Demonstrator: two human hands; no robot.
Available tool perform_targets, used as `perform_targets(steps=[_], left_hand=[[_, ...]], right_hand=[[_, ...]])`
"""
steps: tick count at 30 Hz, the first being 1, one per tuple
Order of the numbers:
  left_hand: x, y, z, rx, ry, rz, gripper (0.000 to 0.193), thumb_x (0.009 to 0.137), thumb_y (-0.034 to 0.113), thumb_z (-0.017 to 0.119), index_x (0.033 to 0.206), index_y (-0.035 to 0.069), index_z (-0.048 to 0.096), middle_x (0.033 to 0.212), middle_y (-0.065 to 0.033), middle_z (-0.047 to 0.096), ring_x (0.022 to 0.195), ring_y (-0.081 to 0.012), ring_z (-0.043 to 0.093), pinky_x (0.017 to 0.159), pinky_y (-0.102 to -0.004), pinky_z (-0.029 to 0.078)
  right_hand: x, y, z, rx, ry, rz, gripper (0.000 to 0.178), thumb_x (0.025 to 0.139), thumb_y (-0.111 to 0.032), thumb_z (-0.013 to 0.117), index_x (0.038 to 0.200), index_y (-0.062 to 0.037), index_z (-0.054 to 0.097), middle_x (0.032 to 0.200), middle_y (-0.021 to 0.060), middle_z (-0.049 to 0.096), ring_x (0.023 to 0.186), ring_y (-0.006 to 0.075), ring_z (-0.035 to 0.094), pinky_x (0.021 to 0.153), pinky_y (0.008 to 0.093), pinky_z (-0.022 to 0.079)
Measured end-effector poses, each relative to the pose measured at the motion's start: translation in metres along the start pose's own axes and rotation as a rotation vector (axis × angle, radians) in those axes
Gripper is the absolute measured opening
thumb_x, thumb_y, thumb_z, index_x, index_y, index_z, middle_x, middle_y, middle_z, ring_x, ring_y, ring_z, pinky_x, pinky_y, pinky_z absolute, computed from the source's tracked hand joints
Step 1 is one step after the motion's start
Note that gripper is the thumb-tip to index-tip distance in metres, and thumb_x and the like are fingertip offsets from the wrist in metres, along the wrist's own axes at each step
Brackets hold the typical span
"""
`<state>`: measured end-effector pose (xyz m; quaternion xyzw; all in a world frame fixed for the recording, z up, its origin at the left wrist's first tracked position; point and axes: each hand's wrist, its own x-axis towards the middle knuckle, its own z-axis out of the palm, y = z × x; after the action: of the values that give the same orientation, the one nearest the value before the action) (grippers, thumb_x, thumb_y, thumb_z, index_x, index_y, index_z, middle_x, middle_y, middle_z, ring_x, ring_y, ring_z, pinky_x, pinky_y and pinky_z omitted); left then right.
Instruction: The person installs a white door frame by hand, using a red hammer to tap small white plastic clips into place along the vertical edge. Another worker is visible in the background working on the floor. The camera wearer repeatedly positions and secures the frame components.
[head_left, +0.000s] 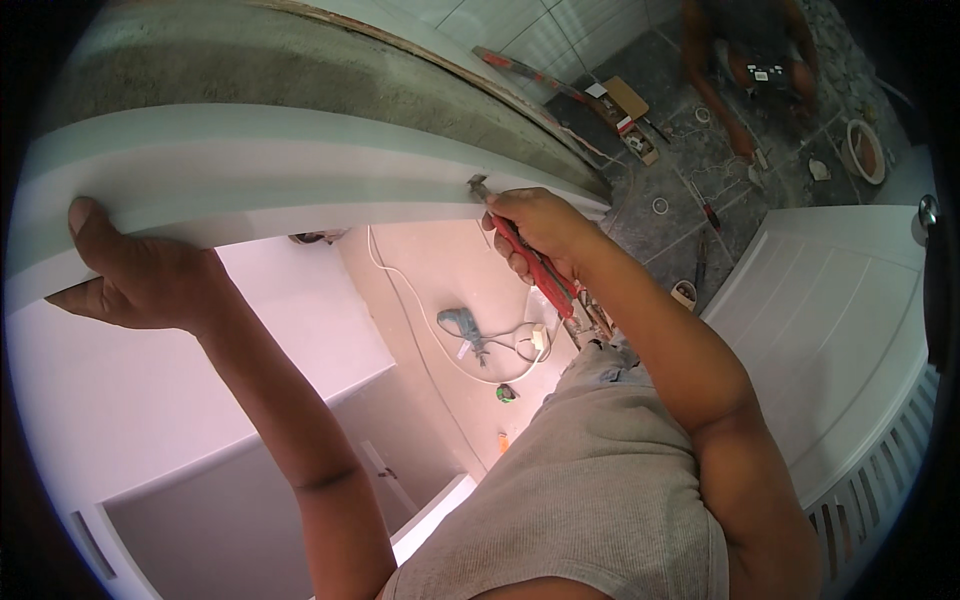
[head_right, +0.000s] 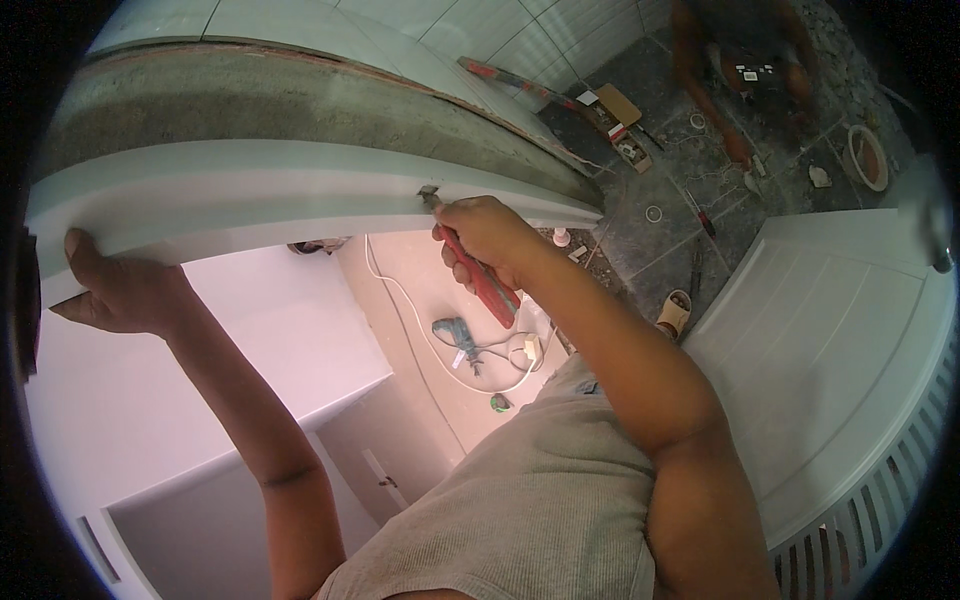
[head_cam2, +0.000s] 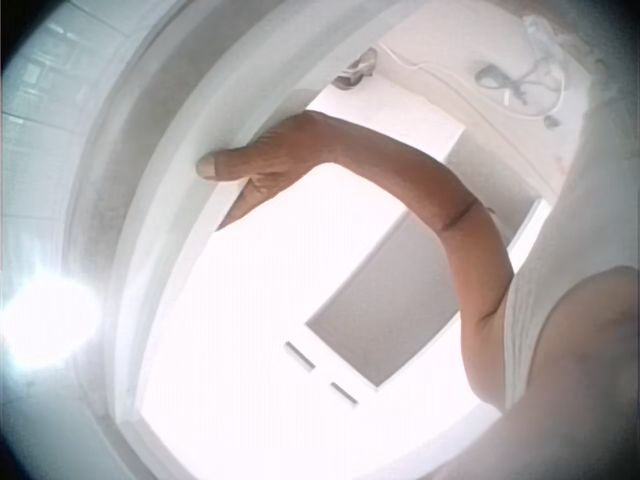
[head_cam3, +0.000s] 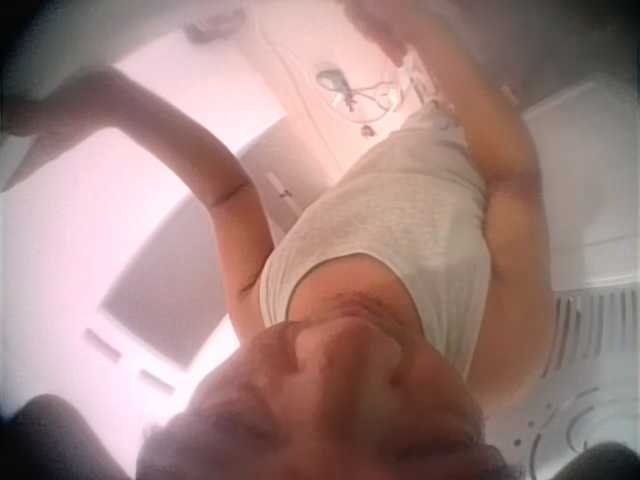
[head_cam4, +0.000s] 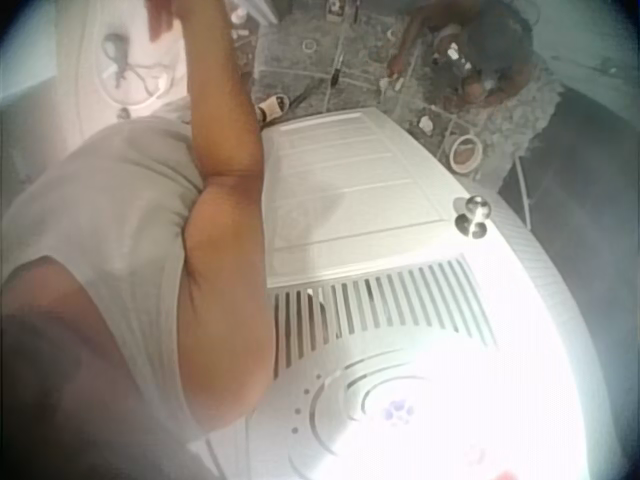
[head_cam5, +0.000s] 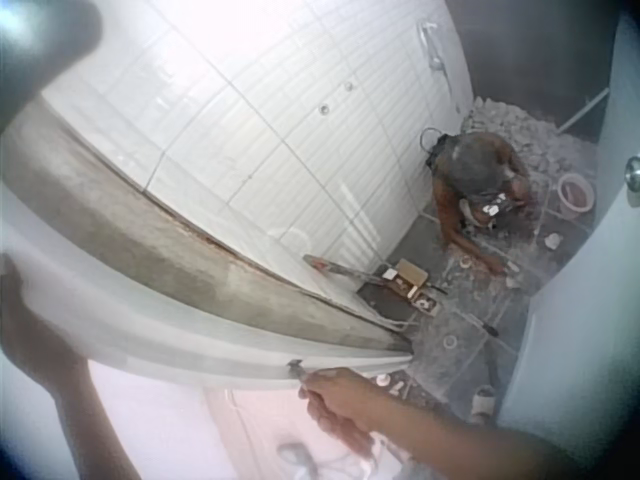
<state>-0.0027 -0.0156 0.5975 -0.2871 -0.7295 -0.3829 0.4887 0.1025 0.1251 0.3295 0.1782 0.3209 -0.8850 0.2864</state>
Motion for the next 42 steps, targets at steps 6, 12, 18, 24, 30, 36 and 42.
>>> perform_targets(steps=[6, 12, 18, 24, 30, 36, 42], left_hand=[[-0.001, -0.011, 0.003, -0.163, 0.034, -0.028, 0.048, 0.088, 0.014, 0.07, 0.126, 0.004, 0.043, 0.116, -0.0186, 0.061, 0.096, -0.0296, 0.07, 0.076, -0.0448, 0.07], [-0.002, -0.009, 0.005, -0.169, 0.032, -0.047, 0.052, 0.087, 0.016, 0.07, 0.129, 0.003, 0.041, 0.118, -0.019, 0.06, 0.098, -0.0311, 0.07, 0.077, -0.0459, 0.07], [-0.004, 0.0, 0.004, 0.003, 0.028, 0.005, 0.057, 0.089, 0.021, 0.067, 0.134, 0.002, 0.037, 0.124, -0.0259, 0.056, 0.107, -0.0368, 0.067, 0.081, -0.0498, 0.069], [0.0, 0.003, 0.007, 0.041, 0.007, 0.086, 0.058, 0.087, 0.023, 0.066, 0.136, 0.004, 0.04, 0.126, -0.0219, 0.055, 0.111, -0.0342, 0.065, 0.084, -0.046, 0.068], [-0.004, 0.004, 0.013, -0.035, 0.071, 0.063, 0.045, 0.086, 0.021, 0.068, 0.121, 0.002, 0.047, 0.117, -0.0147, 0.055, 0.102, -0.0269, 0.063, 0.083, -0.0412, 0.062], [-0.007, 0.006, 0.013, -0.051, 0.088, 0.037, 0.036, 0.085, 0.019, 0.069, 0.11, 0.001, 0.051, 0.111, -0.01, 0.054, 0.095, -0.0219, 0.062, 0.082, -0.0375, 0.059], [-0.006, 0.004, 0.015, -0.115, 0.064, 0.057, 0.035, 0.085, 0.02, 0.069, 0.11, 0.001, 0.051, 0.108, -0.0106, 0.053, 0.094, -0.0221, 0.063, 0.078, -0.0355, 0.061]], right_hand=[[0.003, -0.013, -0.003, -0.117, -0.012, -0.017, 0.034, 0.105, -0.037, 0.051, 0.091, -0.0069, 0.056, 0.065, 0.0042, 0.056, 0.046, 0.0144, 0.053, 0.043, 0.036, 0.043], [0.002, -0.011, 0.007, 0.024, -0.042, 0.041, 0.038, 0.107, -0.041, 0.05, 0.092, -0.0061, 0.057, 0.06, 0.0017, 0.054, 0.038, 0.0113, 0.049, 0.033, 0.0295, 0.04], [0.001, -0.006, 0.004, 0.163, -0.078, 0.034, 0.036, 0.107, -0.041, 0.052, 0.094, -0.0067, 0.057, 0.061, -0.0002, 0.054, 0.038, 0.0091, 0.049, 0.033, 0.0274, 0.04], [0.0, -0.002, 0.002, 0.236, -0.09, 0.021, 0.033, 0.106, -0.038, 0.053, 0.095, -0.007, 0.057, 0.064, 0.0012, 0.056, 0.041, 0.0099, 0.049, 0.036, 0.0271, 0.039], [0.001, 0.001, 0.002, 0.229, -0.016, 0.016, 0.033, 0.105, -0.036, 0.054, 0.091, -0.0065, 0.059, 0.065, 0.0026, 0.057, 0.042, 0.0111, 0.05, 0.038, 0.0263, 0.04], [-0.012, 0.008, -0.002, 0.058, -0.007, -0.109, 0.03, 0.105, -0.032, 0.053, 0.093, -0.0062, 0.059, 0.067, 0.0069, 0.06, 0.044, 0.0153, 0.054, 0.04, 0.0302, 0.045], [-0.009, 0.009, 0.007, 0.171, 0.044, -0.198, 0.026, 0.105, -0.029, 0.05, 0.097, -0.0058, 0.058, 0.07, 0.0071, 0.061, 0.048, 0.0167, 0.058, 0.044, 0.0339, 0.05]])
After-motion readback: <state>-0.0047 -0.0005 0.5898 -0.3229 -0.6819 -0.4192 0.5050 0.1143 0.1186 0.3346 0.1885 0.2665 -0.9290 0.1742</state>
